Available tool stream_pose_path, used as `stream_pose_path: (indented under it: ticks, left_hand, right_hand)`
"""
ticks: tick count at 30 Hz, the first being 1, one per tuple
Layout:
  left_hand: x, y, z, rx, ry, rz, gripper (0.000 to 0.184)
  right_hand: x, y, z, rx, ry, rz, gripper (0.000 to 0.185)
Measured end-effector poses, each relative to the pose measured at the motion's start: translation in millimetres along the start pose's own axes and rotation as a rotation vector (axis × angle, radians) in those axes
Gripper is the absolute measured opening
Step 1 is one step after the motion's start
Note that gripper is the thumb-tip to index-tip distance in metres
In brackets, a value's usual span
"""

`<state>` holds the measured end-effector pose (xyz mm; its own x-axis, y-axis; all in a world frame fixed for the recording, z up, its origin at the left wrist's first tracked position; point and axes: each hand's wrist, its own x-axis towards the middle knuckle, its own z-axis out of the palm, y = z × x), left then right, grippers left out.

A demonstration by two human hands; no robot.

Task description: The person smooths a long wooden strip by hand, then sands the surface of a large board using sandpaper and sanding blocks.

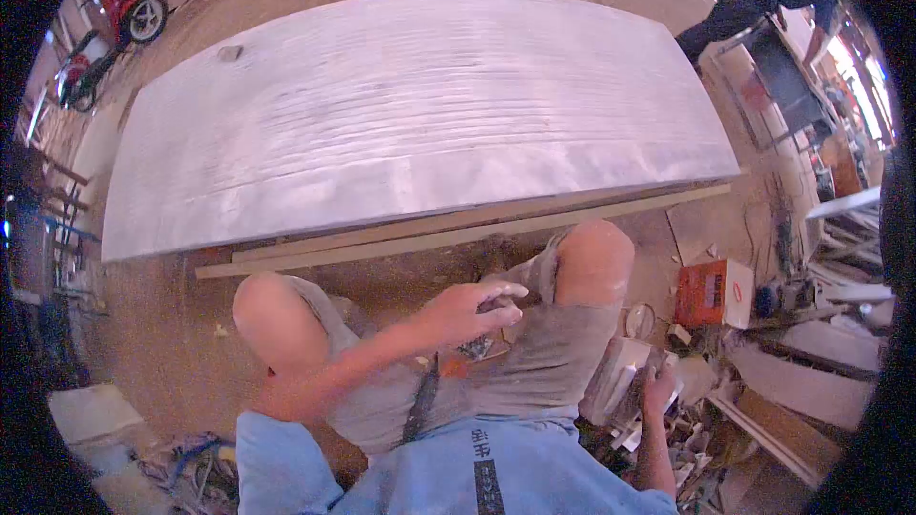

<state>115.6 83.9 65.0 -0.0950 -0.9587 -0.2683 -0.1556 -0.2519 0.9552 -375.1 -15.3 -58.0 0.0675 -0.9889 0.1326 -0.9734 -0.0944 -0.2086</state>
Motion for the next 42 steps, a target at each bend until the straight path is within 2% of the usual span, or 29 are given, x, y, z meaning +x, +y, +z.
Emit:
stream_pose_path:
  ticks: [1, 3, 4, 5, 7, 8, 10, 11, 13, 15, 16, 17, 18, 19, 21, 22, 23, 26, 28, 30, 31, 32, 33, 35, 37, 39, 40, 41, 42]
  left_hand:
    - [-4.1, 8.6, -5.3, 0.085, 0.016, 0.062, 0.043]
    - [-12.5, 33.1, -24.4, 0.101, 0.035, 0.087, 0.043]
    - [-14.1, 43.4, -32.2, 0.125, 0.037, 0.108, 0.044]
    - [-15.7, 46.6, -43.8, 0.113, 0.054, 0.112, 0.044]
    - [-16.8, 53.3, -61.7, 0.278, 0.065, 0.219, 0.045]
    - [-16.0, 53.2, -69.5, 0.265, 0.095, 0.236, 0.045]
    - [-14.3, 60.4, -87.1, 0.291, 0.142, 0.261, 0.044]
    - [-12.9, 63.5, -97.0, 0.316, 0.176, 0.276, 0.043]
    - [-7.4, 59.0, -105.1, 0.368, 0.211, 0.296, 0.043]
    - [-0.9, 46.2, -109.7, 0.351, 0.190, 0.177, 0.044]
    - [-0.6, 36.3, -112.8, 0.344, 0.193, 0.188, 0.044]
    - [-3.1, 24.2, -113.3, 0.496, 0.236, 0.197, 0.044]
    - [-6.5, 12.2, -111.5, 0.640, 0.278, 0.199, 0.044]
    - [-10.0, -0.3, -110.1, 0.624, 0.281, 0.196, 0.044]
    - [-16.6, -19.4, -109.1, 0.854, 0.163, 0.342, 0.029]
    - [-22.3, -20.8, -110.1, 0.843, 0.168, 0.339, 0.029]
    - [-30.4, -18.2, -110.1, 0.851, 0.153, 0.379, 0.028]
    - [-46.7, -12.9, -115.8, 0.856, 0.192, 0.396, 0.028]
    - [-54.9, -17.0, -122.3, 0.875, 0.215, 0.382, 0.029]
    - [-53.0, -25.7, -131.1, 0.942, 0.162, 0.308, 0.041]
    - [-50.8, -29.1, -131.5, 0.946, 0.159, 0.302, 0.041]
    - [-47.0, -32.9, -127.1, 0.951, 0.117, 0.264, 0.040]
    - [-42.8, -37.3, -121.6, 0.956, 0.076, 0.228, 0.039]
    - [-40.7, -50.9, -110.9, 0.945, 0.061, 0.198, 0.036]
    - [-44.4, -46.3, -107.2, 0.925, 0.047, 0.167, 0.033]
    - [-54.9, -25.8, -109.4, 0.930, -0.114, 0.142, 0.033]
    - [-64.6, -18.1, -106.8, 0.921, -0.111, 0.144, 0.033]
    - [-74.7, -14.1, -103.3, 0.863, -0.022, 0.200, 0.030]
    - [-82.2, -27.1, -115.4, 0.796, 0.066, 0.255, 0.027]
  right_hand:
    - [9.4, -3.9, -6.3, 0.000, -0.001, -0.018, 0.031]
    - [37.5, -19.1, -22.6, -0.130, -0.144, -0.065, 0.037]
    - [61.5, -28.3, -11.1, 0.266, -0.047, 0.099, 0.042]
    - [76.2, -33.5, -13.7, 0.330, 0.037, 0.033, 0.040]
    - [118.2, -121.4, -50.4, 0.428, 0.155, -0.098, 0.039]
    - [138.5, -145.7, -54.6, 0.458, 0.191, -0.162, 0.040]
    - [138.2, -263.7, -92.6, 0.375, 0.061, -0.261, 0.039]
    - [135.6, -330.4, -99.9, 0.417, 0.113, -0.573, 0.038]
    - [151.8, -379.3, -41.0, 0.491, 0.023, -0.670, 0.033]
    - [171.6, -431.2, 32.1, 0.488, -0.054, -0.693, 0.030]
    - [180.5, -453.8, 68.3, 0.575, 0.086, -0.881, 0.024]
    - [181.7, -480.8, 65.9, 0.393, -0.008, -0.927, 0.018]
    - [191.6, -495.2, 82.9, 0.371, 0.083, -1.040, 0.018]
    - [197.8, -499.1, 94.2, 0.361, 0.070, -1.047, 0.018]
    - [223.1, -495.6, 108.8, 0.300, 0.173, -1.155, 0.014]
    - [239.6, -482.1, 126.3, 0.162, 0.153, -1.112, 0.019]
    - [242.9, -475.8, 125.2, 0.154, 0.139, -1.121, 0.019]
    - [238.5, -483.5, 130.7, 0.181, -0.023, -1.037, 0.026]
    - [212.3, -516.8, 150.3, 0.334, 0.041, -1.259, 0.030]
    - [161.6, -579.9, 170.0, 0.419, -0.124, -1.291, 0.029]
    - [129.5, -612.3, 176.1, 0.495, -0.078, -1.389, 0.028]
    - [97.5, -646.8, 186.0, 0.460, -0.161, -1.314, 0.026]
    - [70.2, -676.8, 172.7, 0.499, -0.145, -1.427, 0.023]
    - [41.3, -723.2, 143.4, 0.404, -0.326, -1.443, 0.023]
    - [64.9, -712.0, 151.3, 0.452, -0.284, -1.453, 0.023]
    - [110.0, -664.2, 176.1, 0.452, -0.154, -1.418, 0.024]
    - [136.4, -631.2, 154.2, 0.224, -0.136, -1.381, 0.026]
    - [169.0, -582.5, 159.3, 0.260, -0.083, -1.360, 0.031]
    - [194.1, -554.7, 160.3, 0.128, -0.044, -1.299, 0.035]
